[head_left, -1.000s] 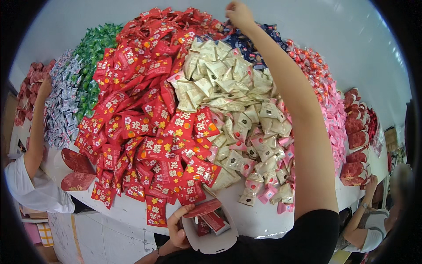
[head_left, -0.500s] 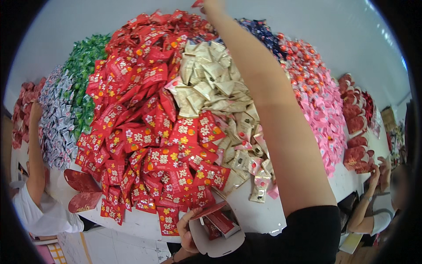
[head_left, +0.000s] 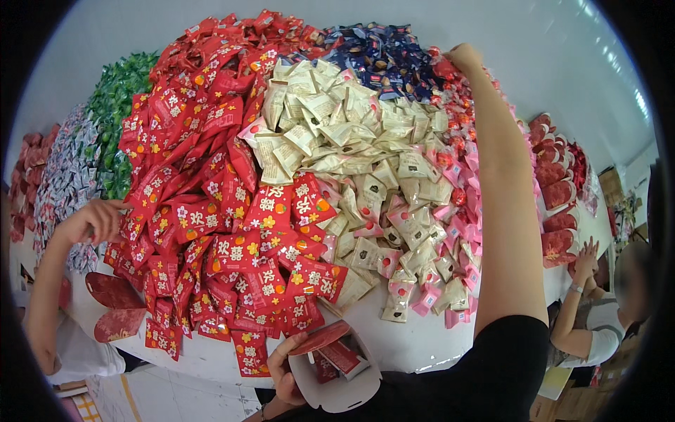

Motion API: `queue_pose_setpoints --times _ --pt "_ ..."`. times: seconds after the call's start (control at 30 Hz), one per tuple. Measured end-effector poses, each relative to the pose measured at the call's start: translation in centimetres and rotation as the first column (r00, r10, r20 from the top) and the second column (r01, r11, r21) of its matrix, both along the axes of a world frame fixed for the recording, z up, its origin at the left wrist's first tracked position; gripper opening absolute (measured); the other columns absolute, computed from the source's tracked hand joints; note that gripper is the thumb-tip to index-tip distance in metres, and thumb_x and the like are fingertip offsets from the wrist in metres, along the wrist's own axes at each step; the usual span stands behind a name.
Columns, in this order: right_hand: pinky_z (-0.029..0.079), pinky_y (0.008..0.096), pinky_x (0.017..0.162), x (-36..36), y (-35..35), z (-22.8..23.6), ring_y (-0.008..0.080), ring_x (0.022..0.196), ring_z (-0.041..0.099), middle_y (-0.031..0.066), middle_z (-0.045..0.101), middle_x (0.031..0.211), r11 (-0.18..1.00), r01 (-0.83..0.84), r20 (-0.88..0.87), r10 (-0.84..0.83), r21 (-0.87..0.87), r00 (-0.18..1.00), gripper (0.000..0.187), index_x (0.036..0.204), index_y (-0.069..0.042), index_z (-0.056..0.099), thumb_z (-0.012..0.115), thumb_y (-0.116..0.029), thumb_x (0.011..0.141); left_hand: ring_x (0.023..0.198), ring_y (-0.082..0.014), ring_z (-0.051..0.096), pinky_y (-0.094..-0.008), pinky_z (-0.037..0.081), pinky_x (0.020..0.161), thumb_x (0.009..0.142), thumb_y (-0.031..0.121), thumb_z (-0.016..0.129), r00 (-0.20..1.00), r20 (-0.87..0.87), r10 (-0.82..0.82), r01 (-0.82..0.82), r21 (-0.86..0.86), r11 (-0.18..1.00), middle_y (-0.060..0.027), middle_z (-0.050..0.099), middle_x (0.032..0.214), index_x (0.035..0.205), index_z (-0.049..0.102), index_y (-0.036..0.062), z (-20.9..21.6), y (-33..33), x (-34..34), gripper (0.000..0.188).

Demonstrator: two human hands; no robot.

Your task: The person assembles small gift boxes by placing assorted wrapped candies and red packets into open cardboard containers. They then close the boxes and tie them with red ribbons. The process is repeated continuously with multiple boxes.

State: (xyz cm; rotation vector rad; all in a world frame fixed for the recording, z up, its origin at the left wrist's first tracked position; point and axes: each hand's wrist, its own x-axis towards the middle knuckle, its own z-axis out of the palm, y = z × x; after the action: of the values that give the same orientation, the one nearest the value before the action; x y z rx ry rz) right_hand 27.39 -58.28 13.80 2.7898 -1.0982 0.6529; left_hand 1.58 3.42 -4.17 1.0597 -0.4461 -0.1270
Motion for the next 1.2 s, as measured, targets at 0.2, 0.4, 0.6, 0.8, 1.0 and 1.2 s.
queue_pose_setpoints --times 0.2,0.4,0.6,0.8,1.0,1.2 --pt "0.049 0.0444 0.086 2.6 -2.3 -3.3 0.0399 0.101 0.060 0.0243 0.063 0.106 0.994 -0.043 -0.119 0.031 -0.098 0.992 0.032 0.102 -0.003 0.067 0.064 -0.027 0.080 0.111 -0.0311 0.053 -0.0427 0.040 0.098 0.087 0.045 0.046 0.995 -0.097 -0.025 0.019 -0.061 0.998 -0.0271 0.047 0.126 0.127 0.037 -0.0080 -0.7 0.7 -0.2 0.067" --pt "0.049 0.0384 0.083 -2.8 1.4 -0.5 0.0304 0.095 0.064 0.0197 0.066 0.104 0.917 -0.384 0.418 0.309 0.106 0.854 0.055 0.108 -0.002 0.063 0.077 -0.040 0.071 0.108 -0.0305 0.054 -0.0404 0.046 0.091 0.088 0.043 0.045 0.999 -0.004 0.038 -0.038 -0.071 0.997 -0.0259 0.046 0.125 0.128 0.037 -0.0041 -1.3 0.1 -0.3 0.062" --pt "0.043 0.0258 0.071 -10.8 17.8 2.0 0.0092 0.078 0.049 -0.0019 0.059 0.093 0.484 -0.761 0.103 0.812 0.431 0.575 0.029 0.100 -0.007 0.061 0.073 -0.013 0.074 0.107 -0.0381 0.053 -0.0452 0.051 0.086 0.099 0.025 0.035 0.822 0.553 0.134 -0.315 0.245 0.917 -0.0294 0.041 0.124 0.136 0.030 0.0206 0.1 -0.5 0.4 0.037" --pt "0.046 0.0399 0.080 -8.9 22.7 -2.0 0.0307 0.092 0.060 0.0130 0.064 0.088 0.544 -0.802 -0.297 0.830 0.246 0.472 0.041 0.100 -0.011 0.067 0.079 -0.026 0.064 0.106 -0.0367 0.054 -0.0438 0.053 0.084 0.093 0.001 0.047 0.722 0.663 0.198 -0.421 0.195 0.886 -0.0298 0.040 0.124 0.138 0.022 0.0204 0.4 -1.7 0.4 0.055" --pt "0.046 0.0343 0.070 -10.5 21.6 -1.8 0.0207 0.079 0.060 0.0061 0.063 0.077 0.551 -0.796 -0.202 0.834 0.250 0.514 0.020 0.090 -0.008 0.068 0.067 -0.024 0.080 0.123 -0.0338 0.039 -0.0480 0.034 0.103 0.049 0.023 0.092 0.707 0.707 -0.001 -0.389 0.391 0.834 -0.0229 0.026 0.139 0.139 0.005 0.0085 0.8 0.0 0.0 0.126" --pt "0.047 0.0231 0.066 -19.1 13.8 2.7 0.0088 0.075 0.060 0.0071 0.064 0.093 0.422 -0.669 0.542 0.393 0.611 0.743 0.025 0.101 -0.005 0.063 0.057 -0.027 0.092 0.123 -0.0329 0.040 -0.0474 0.036 0.102 0.049 0.017 0.093 0.749 0.662 -0.041 -0.309 0.403 0.861 -0.0222 0.026 0.138 0.139 0.005 0.0085 0.9 -0.2 -0.1 0.127"
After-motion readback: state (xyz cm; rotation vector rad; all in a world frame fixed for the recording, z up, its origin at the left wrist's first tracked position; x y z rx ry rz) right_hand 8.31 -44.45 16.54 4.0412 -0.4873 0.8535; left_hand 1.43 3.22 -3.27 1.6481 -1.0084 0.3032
